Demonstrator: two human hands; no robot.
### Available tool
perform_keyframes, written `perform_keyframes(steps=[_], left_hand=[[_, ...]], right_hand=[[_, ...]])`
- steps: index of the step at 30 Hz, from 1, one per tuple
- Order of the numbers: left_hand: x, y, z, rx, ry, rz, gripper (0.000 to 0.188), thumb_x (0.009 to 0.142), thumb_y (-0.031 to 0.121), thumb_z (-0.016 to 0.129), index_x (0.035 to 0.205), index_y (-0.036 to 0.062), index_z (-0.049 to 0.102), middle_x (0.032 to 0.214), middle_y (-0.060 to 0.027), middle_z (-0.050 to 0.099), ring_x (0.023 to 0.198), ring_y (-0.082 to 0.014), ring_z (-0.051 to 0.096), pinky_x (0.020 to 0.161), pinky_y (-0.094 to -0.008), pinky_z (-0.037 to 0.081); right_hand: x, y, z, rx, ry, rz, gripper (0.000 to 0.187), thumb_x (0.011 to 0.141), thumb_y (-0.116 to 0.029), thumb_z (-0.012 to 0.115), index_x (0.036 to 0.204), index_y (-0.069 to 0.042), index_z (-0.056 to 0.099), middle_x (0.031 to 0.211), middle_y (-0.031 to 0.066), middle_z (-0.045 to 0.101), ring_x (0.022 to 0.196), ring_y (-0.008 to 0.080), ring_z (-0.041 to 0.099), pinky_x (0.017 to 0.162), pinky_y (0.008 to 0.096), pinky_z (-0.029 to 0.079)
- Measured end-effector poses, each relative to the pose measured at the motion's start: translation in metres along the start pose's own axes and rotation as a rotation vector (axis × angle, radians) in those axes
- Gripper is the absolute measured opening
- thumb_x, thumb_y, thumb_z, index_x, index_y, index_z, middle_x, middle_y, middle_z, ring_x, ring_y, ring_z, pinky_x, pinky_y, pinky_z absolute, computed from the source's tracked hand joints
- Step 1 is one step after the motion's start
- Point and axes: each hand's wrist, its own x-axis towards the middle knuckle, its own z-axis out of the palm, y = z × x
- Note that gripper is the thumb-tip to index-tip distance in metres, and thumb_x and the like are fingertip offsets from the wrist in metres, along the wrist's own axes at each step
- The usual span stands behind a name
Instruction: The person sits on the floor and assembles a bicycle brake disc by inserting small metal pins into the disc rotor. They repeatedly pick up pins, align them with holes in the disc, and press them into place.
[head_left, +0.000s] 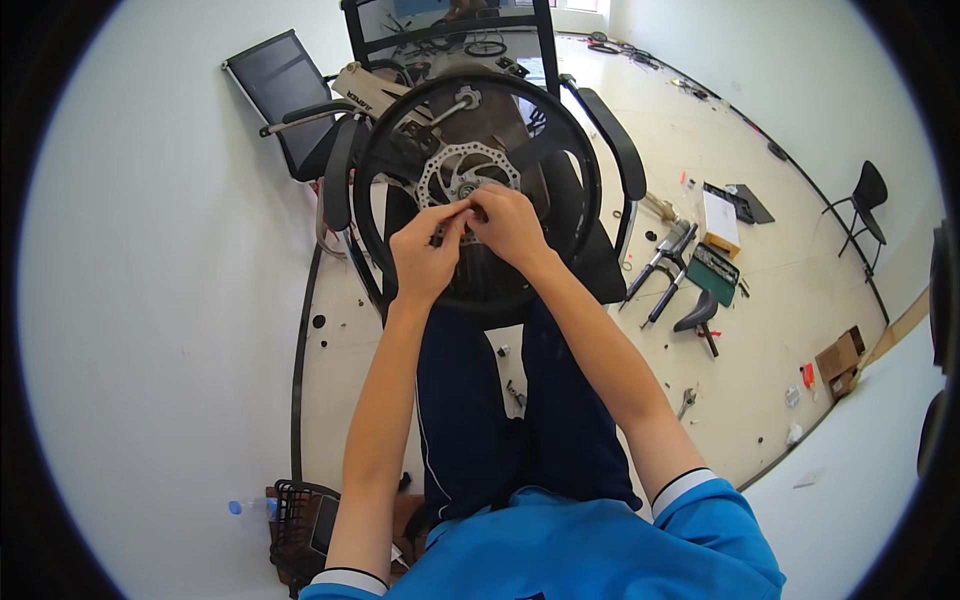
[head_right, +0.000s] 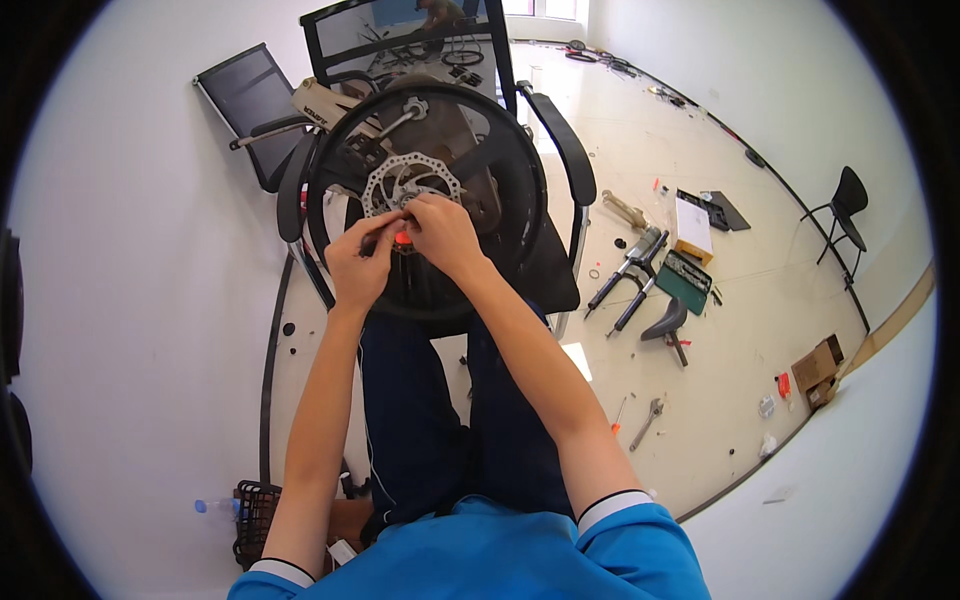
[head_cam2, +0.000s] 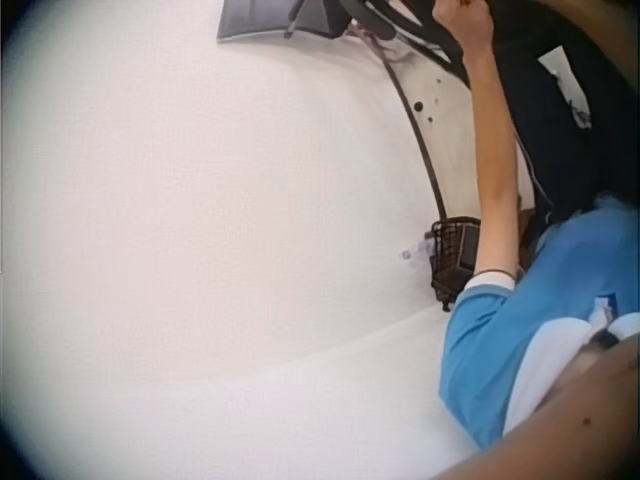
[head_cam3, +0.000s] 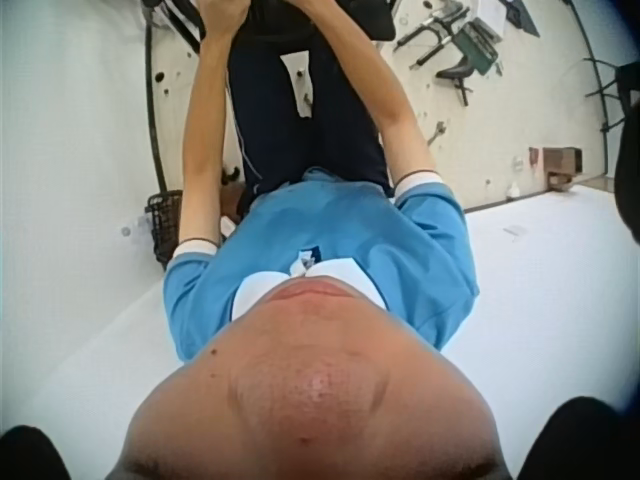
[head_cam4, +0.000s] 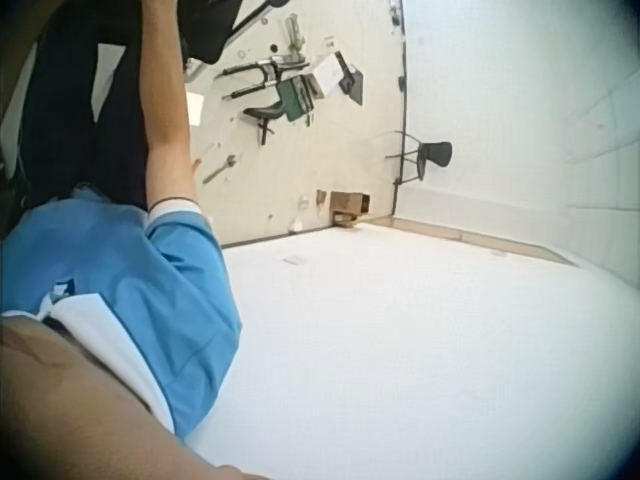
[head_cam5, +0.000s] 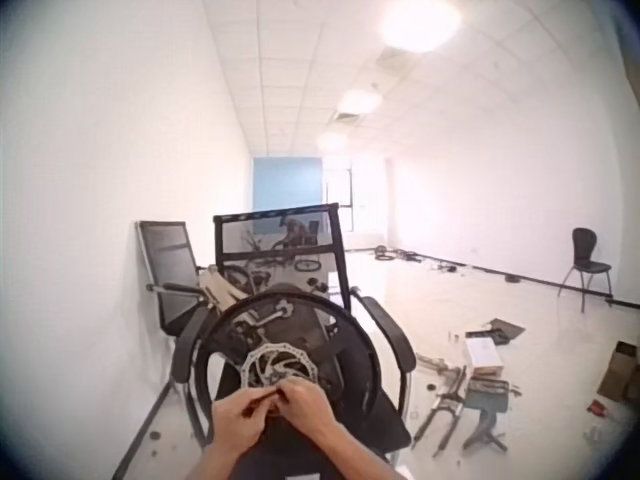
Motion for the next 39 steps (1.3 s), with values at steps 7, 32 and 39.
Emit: perform_keyframes(steps=[7, 32, 39], left_hand=[[-0.008, 0.009, -0.004, -0.298, 0.275, -0.266, 0.015, 0.092, 0.003, 0.071, 0.103, -0.0071, 0.073, 0.092, -0.0111, 0.075, 0.085, -0.0131, 0.071, 0.078, -0.0238, 0.055], [0.014, -0.015, 0.032, -0.052, 0.183, -0.088, 0.012, 0.089, 0.009, 0.075, 0.096, -0.0001, 0.076, 0.07, -0.0062, 0.071, 0.056, -0.0043, 0.059, 0.052, -0.0192, 0.043], [0.017, -0.01, 0.031, -0.034, 0.148, -0.064, 0.011, 0.088, 0.007, 0.074, 0.096, 0.0, 0.076, 0.071, -0.0068, 0.071, 0.058, -0.0052, 0.061, 0.053, -0.0196, 0.044]], right_hand=[[-0.029, 0.008, -0.023, 0.434, 0.174, 0.383, 0.017, 0.081, -0.003, 0.072, 0.097, 0.003, 0.071, 0.085, 0.0103, 0.072, 0.074, 0.0195, 0.07, 0.071, 0.0296, 0.056], [-0.03, 0.017, -0.049, 1.282, 0.216, 0.922, 0.017, 0.093, -0.012, 0.057, 0.089, 0.003, 0.062, 0.07, 0.0018, 0.047, 0.059, 0.0104, 0.04, 0.055, 0.0263, 0.032], [-0.011, 0.014, -0.04, 1.011, 0.122, 0.838, 0.016, 0.091, -0.009, 0.06, 0.094, 0.004, 0.069, 0.069, -0.0017, 0.052, 0.057, 0.0065, 0.044, 0.053, 0.0236, 0.035]])
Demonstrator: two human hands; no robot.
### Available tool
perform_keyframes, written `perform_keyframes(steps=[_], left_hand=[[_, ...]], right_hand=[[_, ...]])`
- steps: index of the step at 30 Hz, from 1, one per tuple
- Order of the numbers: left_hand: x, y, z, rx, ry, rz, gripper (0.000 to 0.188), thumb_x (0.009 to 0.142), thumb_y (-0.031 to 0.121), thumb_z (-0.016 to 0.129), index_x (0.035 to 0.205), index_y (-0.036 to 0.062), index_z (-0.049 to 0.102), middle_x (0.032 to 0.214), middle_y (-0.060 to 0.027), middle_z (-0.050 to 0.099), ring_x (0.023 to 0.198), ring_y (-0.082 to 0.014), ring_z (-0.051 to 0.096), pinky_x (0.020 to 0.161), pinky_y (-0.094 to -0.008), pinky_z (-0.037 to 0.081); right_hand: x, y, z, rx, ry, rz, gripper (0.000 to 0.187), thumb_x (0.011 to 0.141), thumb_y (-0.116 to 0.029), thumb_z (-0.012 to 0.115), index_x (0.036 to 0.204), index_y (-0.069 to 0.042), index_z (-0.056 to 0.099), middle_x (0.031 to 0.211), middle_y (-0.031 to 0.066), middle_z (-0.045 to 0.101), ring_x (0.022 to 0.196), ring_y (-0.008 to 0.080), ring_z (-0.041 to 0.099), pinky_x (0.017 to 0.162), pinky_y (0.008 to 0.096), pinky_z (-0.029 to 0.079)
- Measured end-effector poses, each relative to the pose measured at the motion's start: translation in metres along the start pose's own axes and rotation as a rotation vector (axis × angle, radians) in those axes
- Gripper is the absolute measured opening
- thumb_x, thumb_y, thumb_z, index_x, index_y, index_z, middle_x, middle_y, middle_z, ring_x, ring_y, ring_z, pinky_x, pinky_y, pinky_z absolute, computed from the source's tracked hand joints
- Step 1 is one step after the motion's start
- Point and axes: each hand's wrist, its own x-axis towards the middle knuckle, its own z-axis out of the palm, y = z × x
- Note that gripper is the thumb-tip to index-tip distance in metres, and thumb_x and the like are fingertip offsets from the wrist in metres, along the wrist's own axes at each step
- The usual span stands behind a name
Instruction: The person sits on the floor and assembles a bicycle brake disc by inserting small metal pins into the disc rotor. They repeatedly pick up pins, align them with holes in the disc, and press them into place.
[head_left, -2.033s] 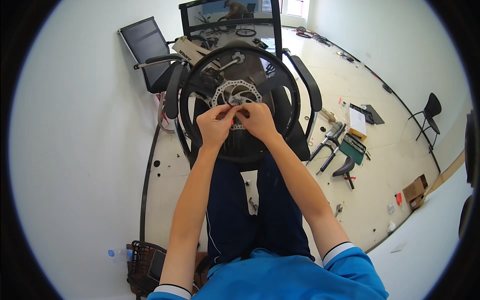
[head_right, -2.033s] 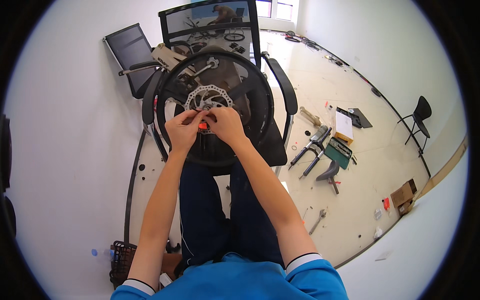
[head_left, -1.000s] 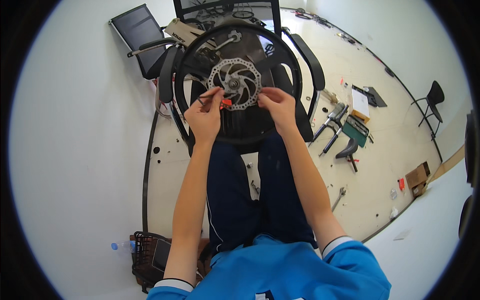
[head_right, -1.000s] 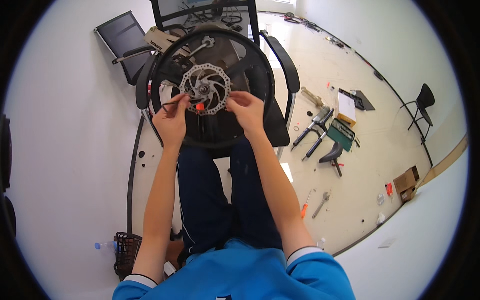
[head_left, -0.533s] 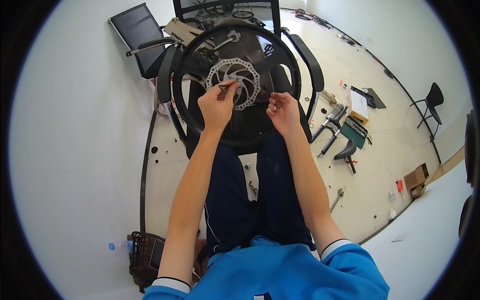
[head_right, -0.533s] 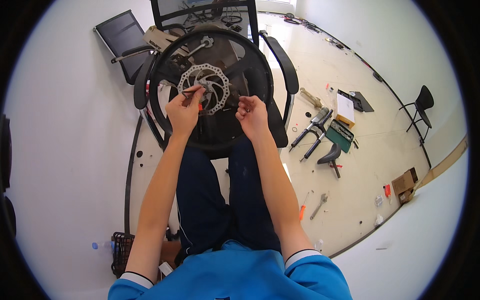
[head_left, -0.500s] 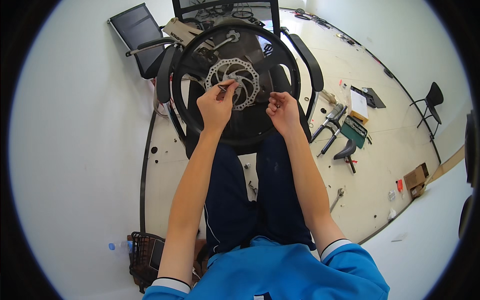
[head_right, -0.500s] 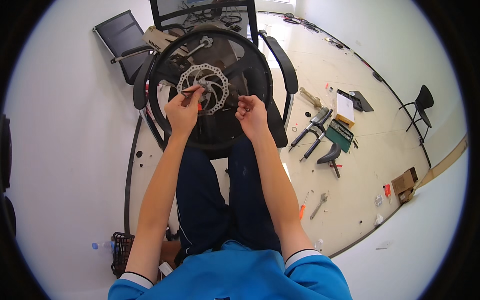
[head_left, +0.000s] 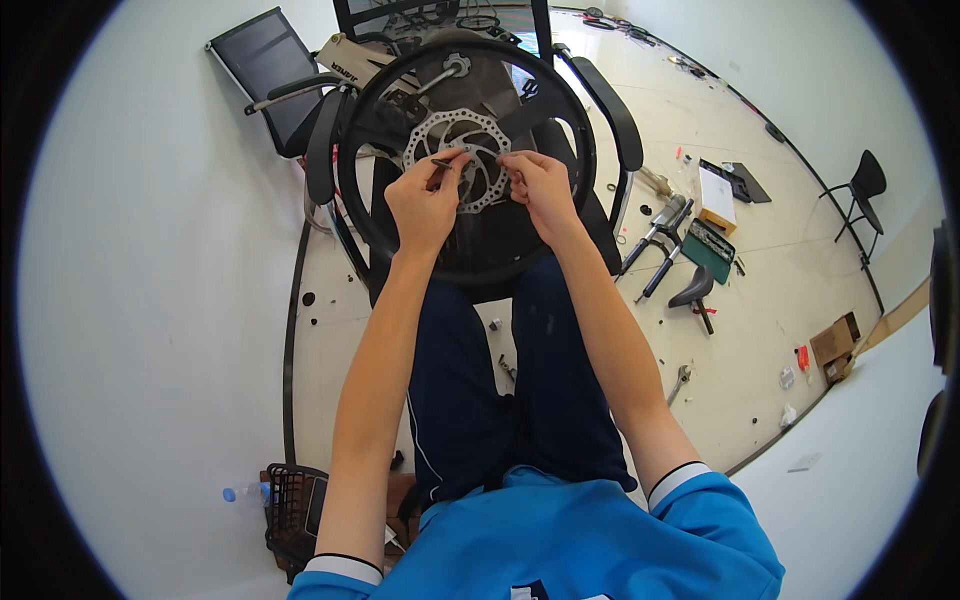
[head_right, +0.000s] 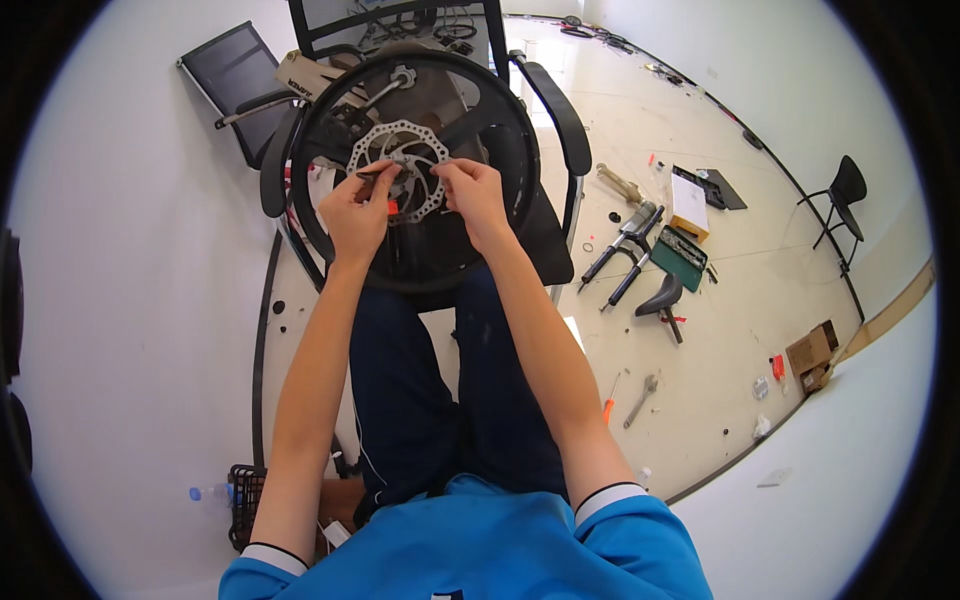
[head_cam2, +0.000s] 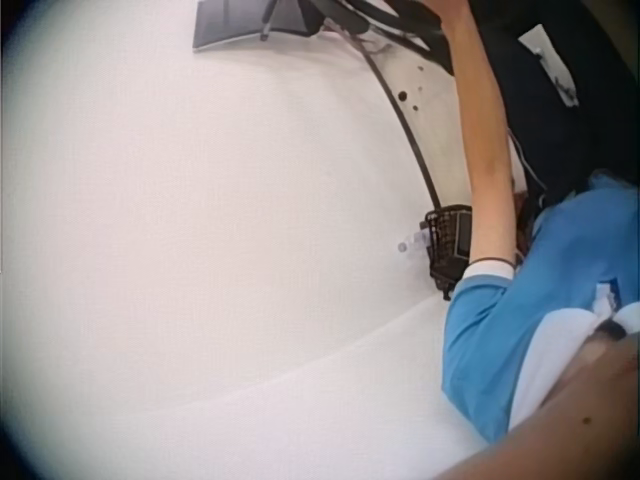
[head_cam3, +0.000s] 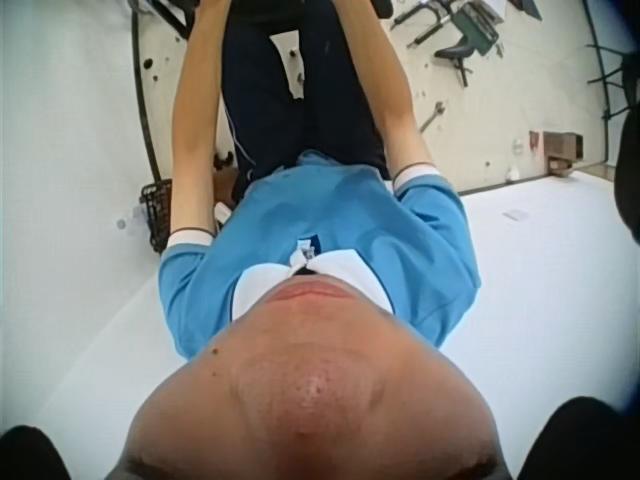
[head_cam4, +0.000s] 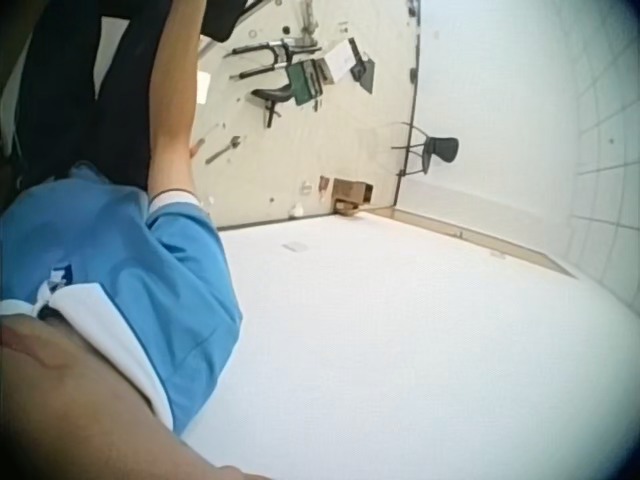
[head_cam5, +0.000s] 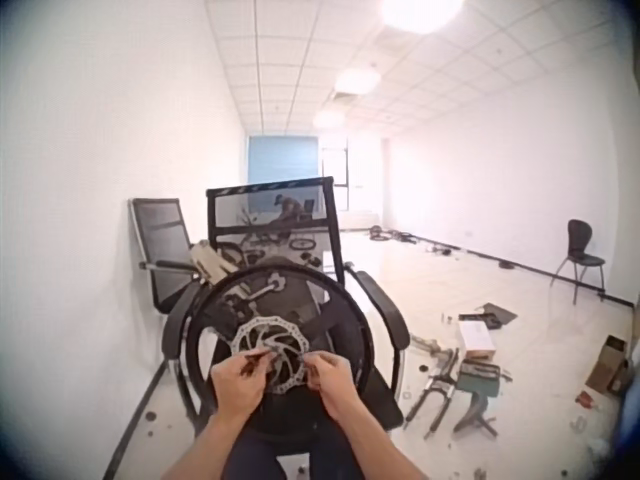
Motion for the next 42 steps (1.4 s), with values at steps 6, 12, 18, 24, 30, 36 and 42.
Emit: perform_keyframes(steps=[6, 12, 18, 24, 30, 36, 42], left_hand=[[0.0, -0.003, 0.002, -0.025, 0.009, -0.008, 0.012, 0.086, 0.006, 0.075, 0.096, -0.0004, 0.076, 0.078, -0.0101, 0.074, 0.065, -0.0106, 0.07, 0.059, -0.0219, 0.051], [0.003, 0.003, -0.003, 0.021, -0.092, 0.044, 0.015, 0.088, 0.007, 0.074, 0.097, -0.0043, 0.075, 0.082, -0.0089, 0.076, 0.07, -0.0099, 0.07, 0.064, -0.0212, 0.053], [0.006, 0.005, -0.006, 0.103, -0.111, 0.059, 0.016, 0.086, 0.005, 0.075, 0.1, -0.0017, 0.076, 0.087, -0.0123, 0.076, 0.073, -0.0117, 0.071, 0.067, -0.0235, 0.054], [0.007, 0.006, -0.003, -0.022, -0.2, 0.177, 0.018, 0.086, 0.003, 0.074, 0.104, -0.0013, 0.075, 0.09, -0.0114, 0.076, 0.077, -0.0123, 0.071, 0.069, -0.0235, 0.054], [0.005, 0.007, -0.003, -0.104, -0.088, -0.006, 0.016, 0.084, 0.004, 0.077, 0.098, -0.0029, 0.076, 0.08, -0.0107, 0.075, 0.07, -0.0123, 0.072, 0.065, -0.0225, 0.055], [0.013, 0.009, -0.004, -0.009, -0.149, 0.103, 0.014, 0.086, 0.002, 0.073, 0.099, -0.0028, 0.075, 0.091, -0.0126, 0.076, 0.08, -0.0169, 0.074, 0.071, -0.0254, 0.056], [0.016, 0.009, -0.01, -0.014, -0.249, 0.109, 0.02, 0.091, 0.0, 0.067, 0.11, -0.0017, 0.073, 0.1, -0.0099, 0.076, 0.088, -0.0114, 0.071, 0.075, -0.0228, 0.054]], right_hand=[[0.016, 0.015, 0.008, -0.509, 0.133, -0.228, 0.019, 0.08, -0.015, 0.072, 0.089, 0.001, 0.075, 0.062, 0.0036, 0.063, 0.058, 0.0104, 0.059, 0.058, 0.0278, 0.047], [0.009, 0.007, 0.026, -0.943, 0.091, -0.668, 0.019, 0.076, -0.018, 0.077, 0.087, -0.003, 0.075, 0.069, 0.0126, 0.066, 0.064, 0.0293, 0.065, 0.06, 0.0371, 0.05], [0.016, 0.011, 0.027, -0.972, 0.013, -0.735, 0.011, 0.079, -0.014, 0.072, 0.084, -0.005, 0.074, 0.074, 0.0148, 0.067, 0.071, 0.0345, 0.066, 0.063, 0.0424, 0.051], [0.014, 0.01, 0.023, -0.9, -0.026, -0.703, 0.009, 0.079, -0.012, 0.071, 0.082, -0.003, 0.073, 0.07, 0.0155, 0.065, 0.067, 0.0352, 0.064, 0.061, 0.0425, 0.05], [0.01, 0.002, 0.03, -0.84, 0.071, -0.707, 0.016, 0.077, -0.014, 0.076, 0.088, -0.003, 0.075, 0.065, 0.0129, 0.063, 0.059, 0.0286, 0.062, 0.057, 0.0369, 0.047], [0.012, 0.003, 0.027, -0.79, 0.039, -0.722, 0.012, 0.08, -0.01, 0.073, 0.09, -0.002, 0.074, 0.063, 0.0144, 0.062, 0.056, 0.0288, 0.061, 0.054, 0.0361, 0.045], [0.011, -0.003, 0.024, -0.889, -0.048, -0.7, 0.016, 0.081, -0.01, 0.073, 0.095, -0.003, 0.075, 0.063, 0.0154, 0.062, 0.054, 0.0288, 0.061, 0.052, 0.0353, 0.044]])
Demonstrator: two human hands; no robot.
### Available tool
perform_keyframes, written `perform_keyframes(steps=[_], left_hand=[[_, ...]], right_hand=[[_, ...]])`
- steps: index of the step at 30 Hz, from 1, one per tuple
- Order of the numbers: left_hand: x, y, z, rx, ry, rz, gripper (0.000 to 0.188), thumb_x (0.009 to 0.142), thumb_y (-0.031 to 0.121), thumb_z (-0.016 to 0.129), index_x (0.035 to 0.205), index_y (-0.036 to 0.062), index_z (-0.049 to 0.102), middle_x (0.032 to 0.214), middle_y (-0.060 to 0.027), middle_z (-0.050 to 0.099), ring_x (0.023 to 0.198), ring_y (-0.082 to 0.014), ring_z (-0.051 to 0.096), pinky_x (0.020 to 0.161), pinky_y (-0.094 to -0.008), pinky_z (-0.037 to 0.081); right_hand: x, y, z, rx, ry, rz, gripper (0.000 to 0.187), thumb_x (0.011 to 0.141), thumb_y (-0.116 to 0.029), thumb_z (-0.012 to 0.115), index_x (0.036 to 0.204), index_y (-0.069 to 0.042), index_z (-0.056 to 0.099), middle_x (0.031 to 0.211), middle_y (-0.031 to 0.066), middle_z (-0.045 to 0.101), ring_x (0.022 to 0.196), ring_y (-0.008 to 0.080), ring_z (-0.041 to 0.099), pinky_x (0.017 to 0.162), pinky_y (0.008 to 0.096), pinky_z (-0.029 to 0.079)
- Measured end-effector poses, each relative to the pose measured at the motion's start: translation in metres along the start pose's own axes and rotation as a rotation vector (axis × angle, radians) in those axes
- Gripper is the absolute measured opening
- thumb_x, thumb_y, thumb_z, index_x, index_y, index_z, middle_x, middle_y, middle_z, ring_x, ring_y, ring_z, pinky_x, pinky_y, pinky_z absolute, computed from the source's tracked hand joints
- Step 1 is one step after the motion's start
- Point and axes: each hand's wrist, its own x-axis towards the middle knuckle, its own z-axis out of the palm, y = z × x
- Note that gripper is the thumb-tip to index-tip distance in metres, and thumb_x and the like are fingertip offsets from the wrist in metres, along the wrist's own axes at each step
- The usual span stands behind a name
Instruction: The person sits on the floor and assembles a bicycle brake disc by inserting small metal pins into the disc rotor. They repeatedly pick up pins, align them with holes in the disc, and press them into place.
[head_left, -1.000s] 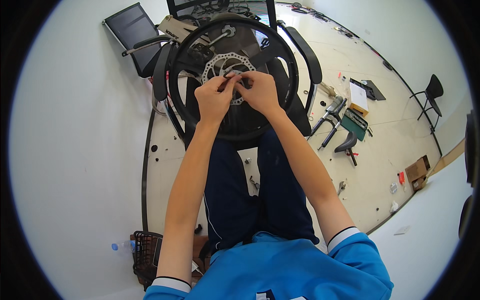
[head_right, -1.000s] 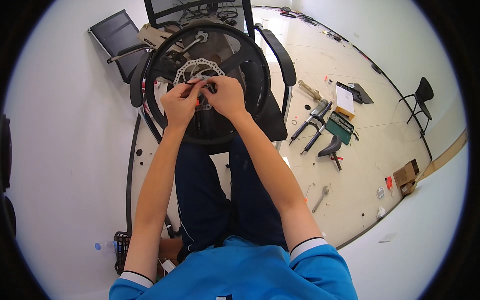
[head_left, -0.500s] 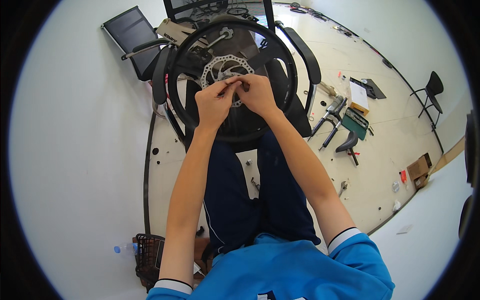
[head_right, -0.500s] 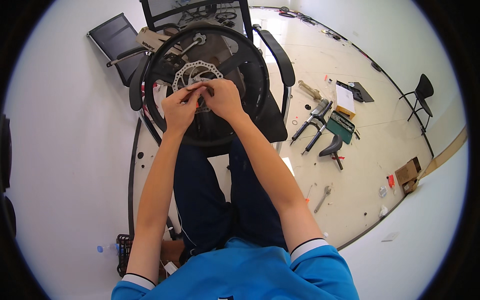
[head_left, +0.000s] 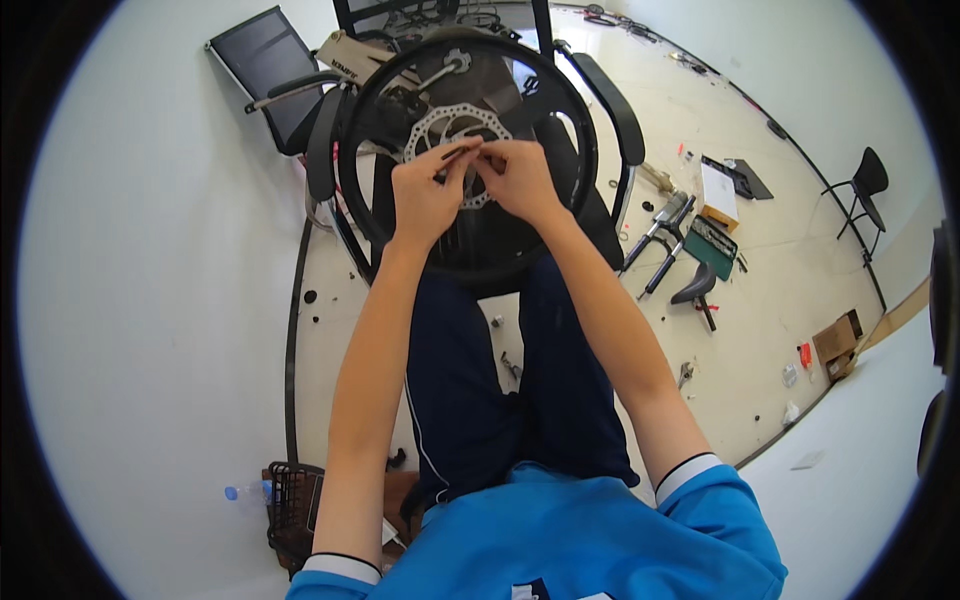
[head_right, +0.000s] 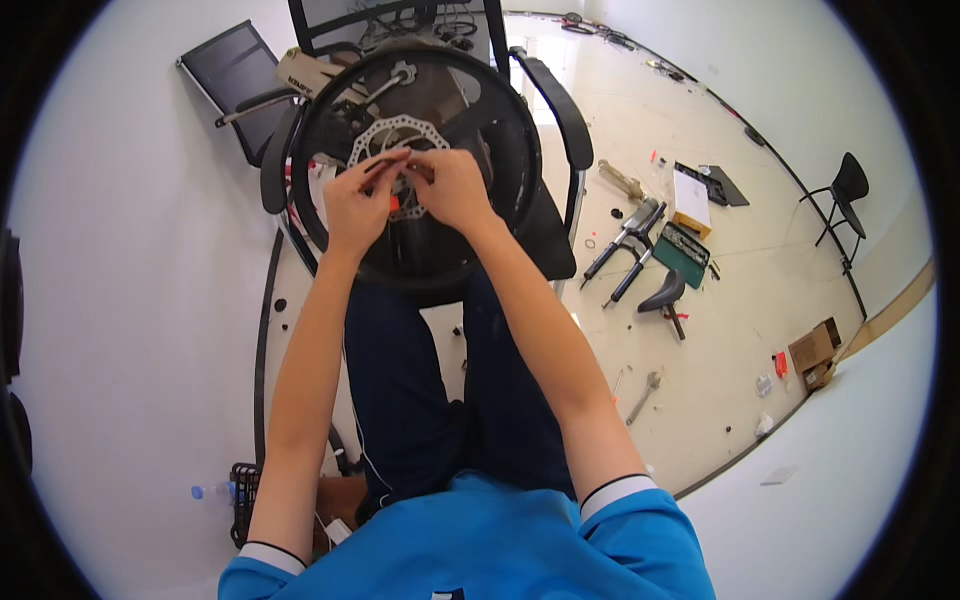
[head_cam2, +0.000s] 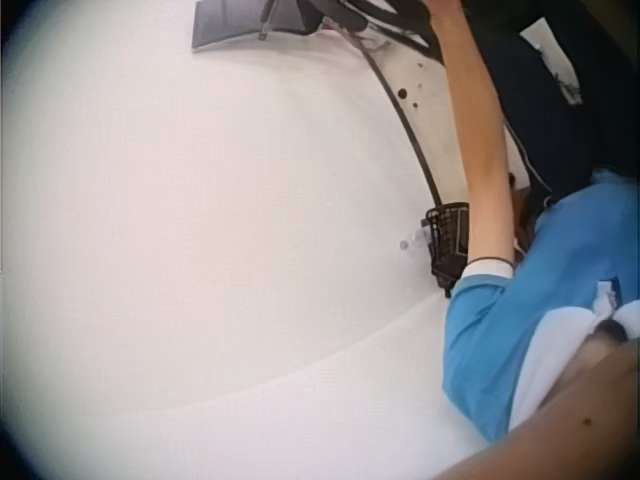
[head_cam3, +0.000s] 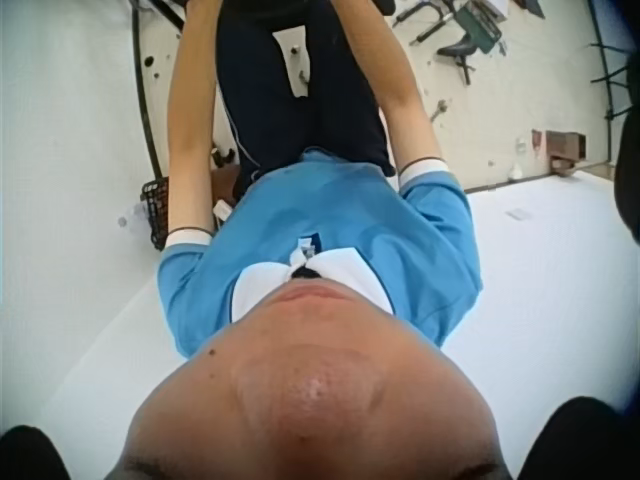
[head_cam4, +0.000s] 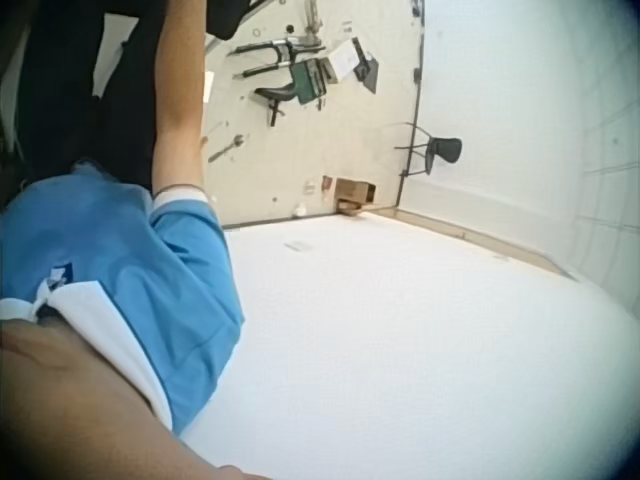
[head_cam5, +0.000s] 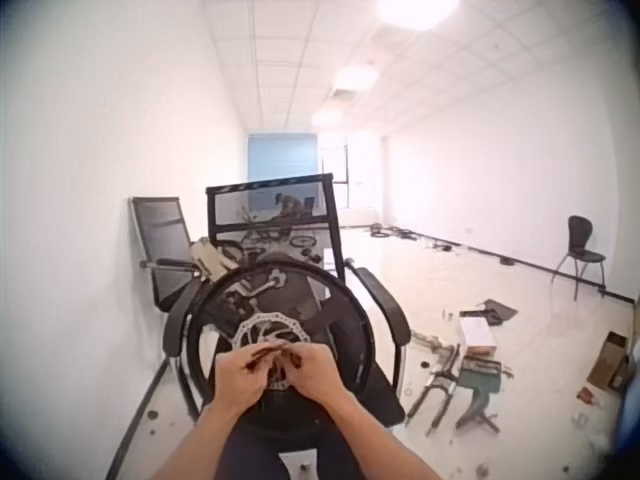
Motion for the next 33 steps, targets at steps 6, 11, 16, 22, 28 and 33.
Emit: perform_keyframes(steps=[6, 11, 16, 22, 28, 33], left_hand=[[0.0, -0.001, 0.004, -0.011, 0.135, -0.109, 0.015, 0.083, 0.007, 0.078, 0.096, -0.0007, 0.076, 0.088, -0.0101, 0.076, 0.081, -0.0139, 0.073, 0.071, -0.0252, 0.055], [0.001, -0.003, 0.002, -0.056, 0.064, -0.029, 0.016, 0.084, 0.003, 0.074, 0.1, 0.0009, 0.076, 0.091, -0.0106, 0.076, 0.081, -0.0164, 0.073, 0.073, -0.0262, 0.056], [-0.008, -0.005, 0.0, -0.07, 0.054, -0.081, 0.015, 0.085, 0.002, 0.074, 0.099, 0.0001, 0.076, 0.089, -0.0117, 0.076, 0.076, -0.0155, 0.073, 0.071, -0.0257, 0.056], [-0.007, -0.009, 0.007, 0.008, 0.143, -0.059, 0.014, 0.083, 0.005, 0.076, 0.096, -0.0005, 0.076, 0.084, -0.0106, 0.076, 0.073, -0.0141, 0.072, 0.069, -0.0247, 0.056], [-0.003, -0.007, -0.001, -0.056, 0.004, -0.006, 0.02, 0.088, 0.001, 0.071, 0.107, -0.0014, 0.074, 0.094, -0.0107, 0.076, 0.084, -0.0132, 0.072, 0.075, -0.024, 0.055], [0.001, -0.005, -0.003, -0.094, 0.018, -0.066, 0.019, 0.087, 0.004, 0.073, 0.105, -0.0011, 0.075, 0.087, -0.0104, 0.076, 0.076, -0.0101, 0.071, 0.068, -0.0218, 0.054]], right_hand=[[0.003, 0.0, 0.004, -0.018, 0.079, -0.005, 0.016, 0.08, -0.017, 0.076, 0.088, -0.002, 0.075, 0.06, 0.015, 0.06, 0.053, 0.0277, 0.06, 0.052, 0.0355, 0.045], [0.002, -0.003, 0.002, 0.034, -0.013, 0.057, 0.012, 0.082, -0.012, 0.071, 0.088, -0.003, 0.074, 0.062, 0.0159, 0.061, 0.056, 0.0315, 0.061, 0.054, 0.0361, 0.046], [0.0, -0.003, 0.001, 0.022, -0.055, 0.047, 0.014, 0.081, -0.015, 0.074, 0.09, -0.004, 0.075, 0.06, 0.0151, 0.059, 0.053, 0.0306, 0.058, 0.052, 0.0357, 0.045], [0.002, 0.002, 0.003, -0.027, 0.046, 0.017, 0.015, 0.08, -0.015, 0.075, 0.088, -0.003, 0.075, 0.06, 0.0146, 0.058, 0.054, 0.0308, 0.059, 0.053, 0.0363, 0.045], [0.001, 0.003, 0.005, -0.022, -0.002, 0.003, 0.013, 0.08, -0.012, 0.073, 0.089, -0.004, 0.075, 0.062, 0.0161, 0.061, 0.058, 0.0333, 0.062, 0.055, 0.0382, 0.047], [-0.001, 0.004, 0.009, -0.035, -0.014, 0.023, 0.015, 0.08, -0.016, 0.074, 0.09, -0.005, 0.075, 0.063, 0.0156, 0.062, 0.059, 0.0338, 0.063, 0.055, 0.0391, 0.048]])
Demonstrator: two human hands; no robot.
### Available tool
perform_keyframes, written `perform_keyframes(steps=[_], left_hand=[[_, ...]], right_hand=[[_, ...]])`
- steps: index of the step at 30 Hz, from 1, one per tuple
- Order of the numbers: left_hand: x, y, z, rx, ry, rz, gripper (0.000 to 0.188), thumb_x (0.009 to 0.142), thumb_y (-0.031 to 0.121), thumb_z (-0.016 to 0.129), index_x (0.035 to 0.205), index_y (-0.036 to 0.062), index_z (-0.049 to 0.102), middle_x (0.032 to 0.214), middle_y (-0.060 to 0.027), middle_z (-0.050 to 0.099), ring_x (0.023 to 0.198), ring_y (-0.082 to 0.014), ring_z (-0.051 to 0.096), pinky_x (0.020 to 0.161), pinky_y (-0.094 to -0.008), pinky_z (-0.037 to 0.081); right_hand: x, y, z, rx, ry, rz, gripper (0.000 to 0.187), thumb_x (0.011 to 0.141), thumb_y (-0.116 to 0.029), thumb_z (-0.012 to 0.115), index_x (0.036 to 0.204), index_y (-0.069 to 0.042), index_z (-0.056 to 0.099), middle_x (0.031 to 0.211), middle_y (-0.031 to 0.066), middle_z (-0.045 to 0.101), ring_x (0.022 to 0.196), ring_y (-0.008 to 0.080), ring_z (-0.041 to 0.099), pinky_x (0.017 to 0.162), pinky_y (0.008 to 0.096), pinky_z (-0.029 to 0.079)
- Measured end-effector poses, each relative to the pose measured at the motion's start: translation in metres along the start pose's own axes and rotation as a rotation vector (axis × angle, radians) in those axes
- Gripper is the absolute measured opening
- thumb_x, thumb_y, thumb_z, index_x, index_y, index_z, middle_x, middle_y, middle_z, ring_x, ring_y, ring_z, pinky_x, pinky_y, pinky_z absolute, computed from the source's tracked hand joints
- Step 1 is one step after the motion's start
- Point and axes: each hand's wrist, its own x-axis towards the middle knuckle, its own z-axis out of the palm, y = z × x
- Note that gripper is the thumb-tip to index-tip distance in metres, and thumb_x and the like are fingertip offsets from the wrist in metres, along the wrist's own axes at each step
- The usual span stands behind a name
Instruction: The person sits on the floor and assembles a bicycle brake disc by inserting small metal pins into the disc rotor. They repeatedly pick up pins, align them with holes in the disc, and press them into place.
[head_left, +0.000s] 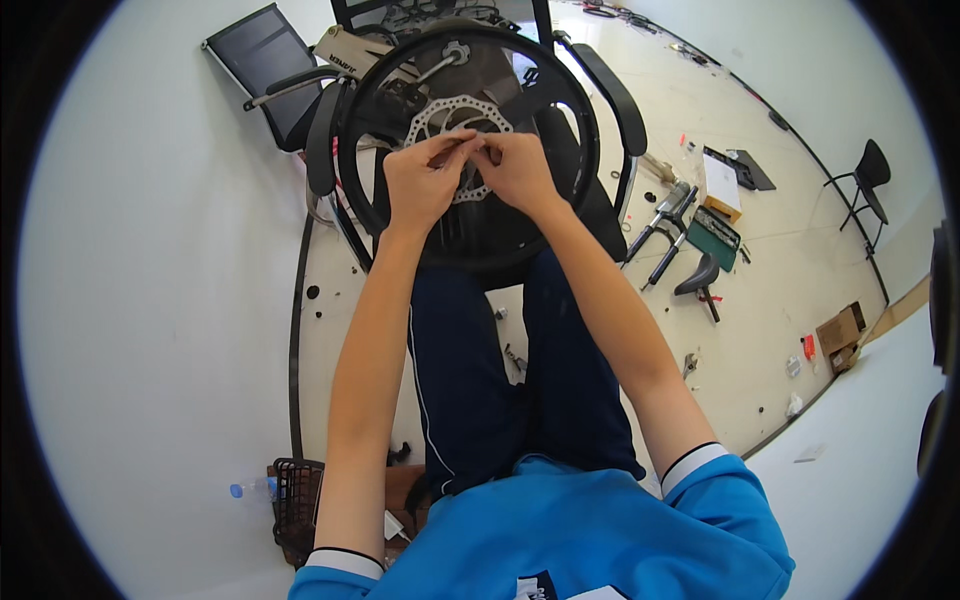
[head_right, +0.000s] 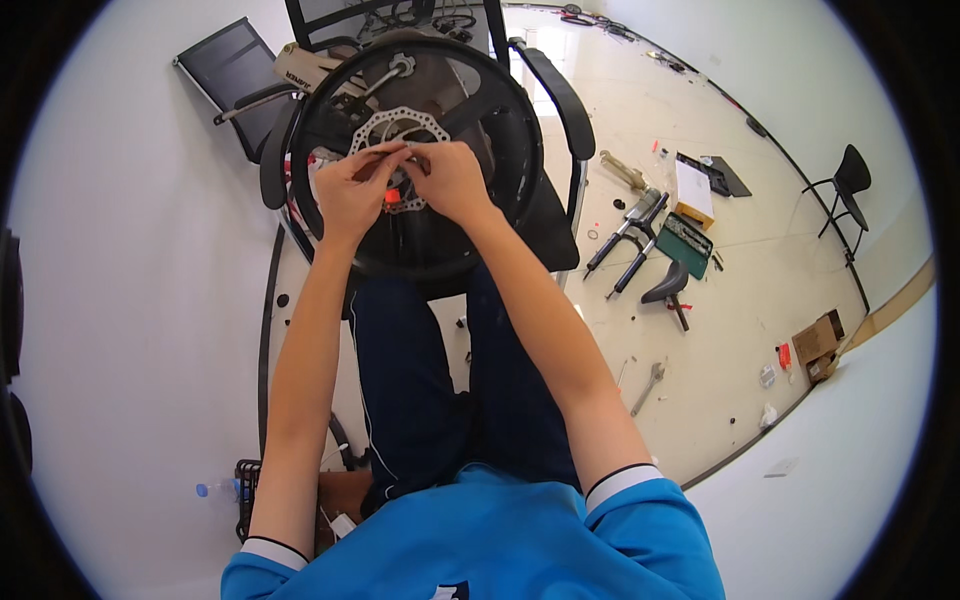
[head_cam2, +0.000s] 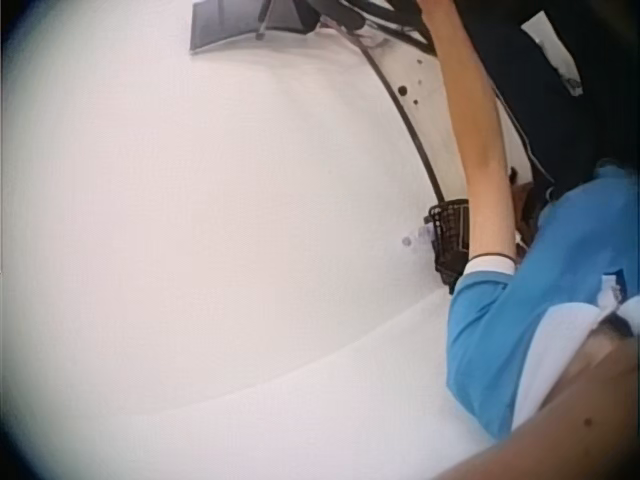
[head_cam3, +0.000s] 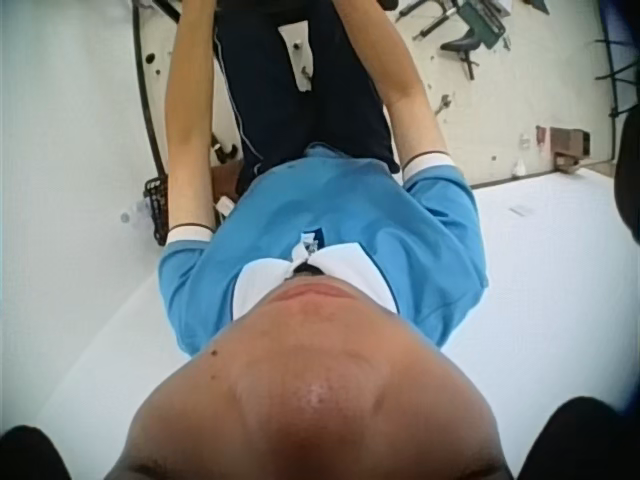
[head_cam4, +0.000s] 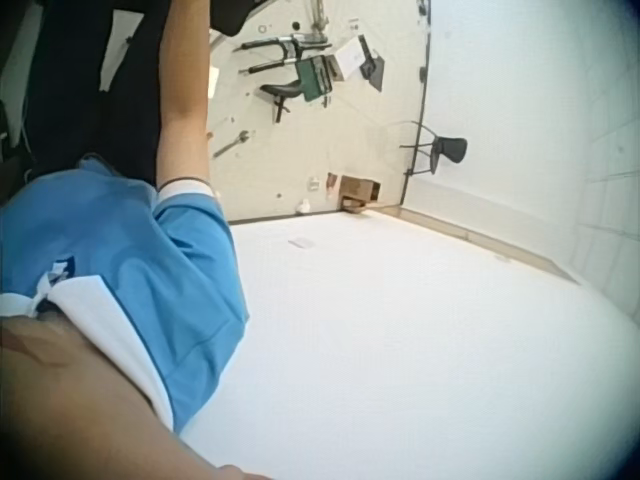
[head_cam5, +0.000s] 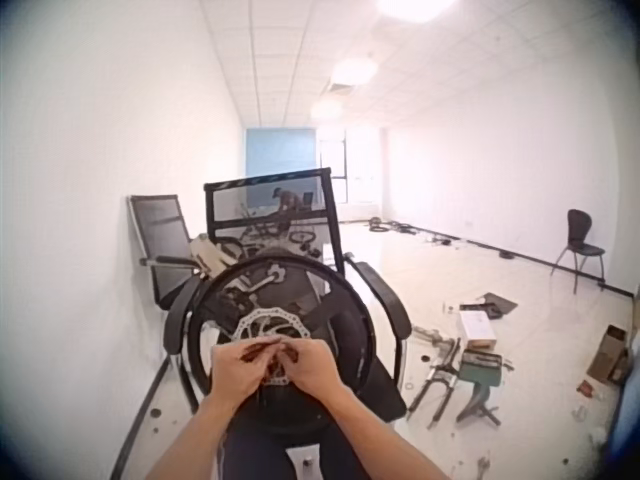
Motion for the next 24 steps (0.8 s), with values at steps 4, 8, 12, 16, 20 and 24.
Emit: perform_keyframes(steps=[4, 8, 12, 16, 20, 24], left_hand=[[0.002, -0.003, 0.005, 0.063, 0.107, -0.004, 0.016, 0.08, 0.008, 0.081, 0.091, -0.0026, 0.075, 0.07, -0.0057, 0.073, 0.054, -0.006, 0.061, 0.052, -0.02, 0.046], [0.001, 0.007, 0.005, 0.044, 0.053, -0.036, 0.015, 0.083, 0.006, 0.078, 0.095, -0.0024, 0.075, 0.079, -0.0082, 0.075, 0.065, -0.0095, 0.068, 0.059, -0.0216, 0.052], [-0.005, 0.0, 0.001, -0.001, -0.001, 0.068, 0.016, 0.086, 0.003, 0.074, 0.101, -0.002, 0.075, 0.091, -0.0125, 0.076, 0.083, -0.0136, 0.072, 0.072, -0.0241, 0.056], [0.003, -0.005, 0.001, -0.007, -0.026, 0.056, 0.017, 0.085, 0.004, 0.075, 0.101, -0.0019, 0.075, 0.09, -0.0139, 0.076, 0.081, -0.0137, 0.073, 0.072, -0.0239, 0.057], [-0.006, -0.007, 0.002, 0.025, 0.069, -0.039, 0.014, 0.083, 0.006, 0.078, 0.095, -0.0025, 0.076, 0.083, -0.0108, 0.076, 0.073, -0.011, 0.072, 0.067, -0.0219, 0.055], [-0.005, 0.008, -0.001, 0.063, 0.085, -0.146, 0.011, 0.086, 0.002, 0.075, 0.093, -0.006, 0.074, 0.086, -0.0085, 0.076, 0.076, -0.0092, 0.07, 0.073, -0.021, 0.055]], right_hand=[[-0.003, 0.004, 0.007, -0.032, 0.092, 0.005, 0.015, 0.081, -0.018, 0.074, 0.087, -0.005, 0.074, 0.061, 0.0157, 0.06, 0.059, 0.0343, 0.063, 0.055, 0.0398, 0.047], [0.002, 0.01, 0.006, -0.032, 0.099, -0.023, 0.012, 0.082, -0.015, 0.072, 0.087, -0.005, 0.074, 0.064, 0.0167, 0.062, 0.062, 0.0353, 0.064, 0.057, 0.04, 0.049], [-0.002, -0.001, 0.001, -0.029, 0.019, -0.005, 0.011, 0.083, -0.012, 0.069, 0.089, -0.005, 0.075, 0.07, 0.0185, 0.065, 0.067, 0.0363, 0.066, 0.061, 0.0403, 0.052], [0.001, 0.005, -0.001, -0.112, -0.015, -0.031, 0.012, 0.083, -0.015, 0.07, 0.089, -0.006, 0.075, 0.071, 0.0181, 0.066, 0.07, 0.0371, 0.066, 0.064, 0.0425, 0.053], [-0.001, 0.012, 0.0, -0.158, -0.007, -0.029, 0.014, 0.082, -0.017, 0.07, 0.089, -0.006, 0.075, 0.072, 0.017, 0.067, 0.072, 0.0376, 0.066, 0.065, 0.0442, 0.053], [-0.001, 0.012, 0.002, -0.148, -0.026, -0.036, 0.013, 0.081, -0.017, 0.071, 0.087, -0.007, 0.074, 0.073, 0.017, 0.068, 0.071, 0.0375, 0.066, 0.065, 0.0443, 0.053]])
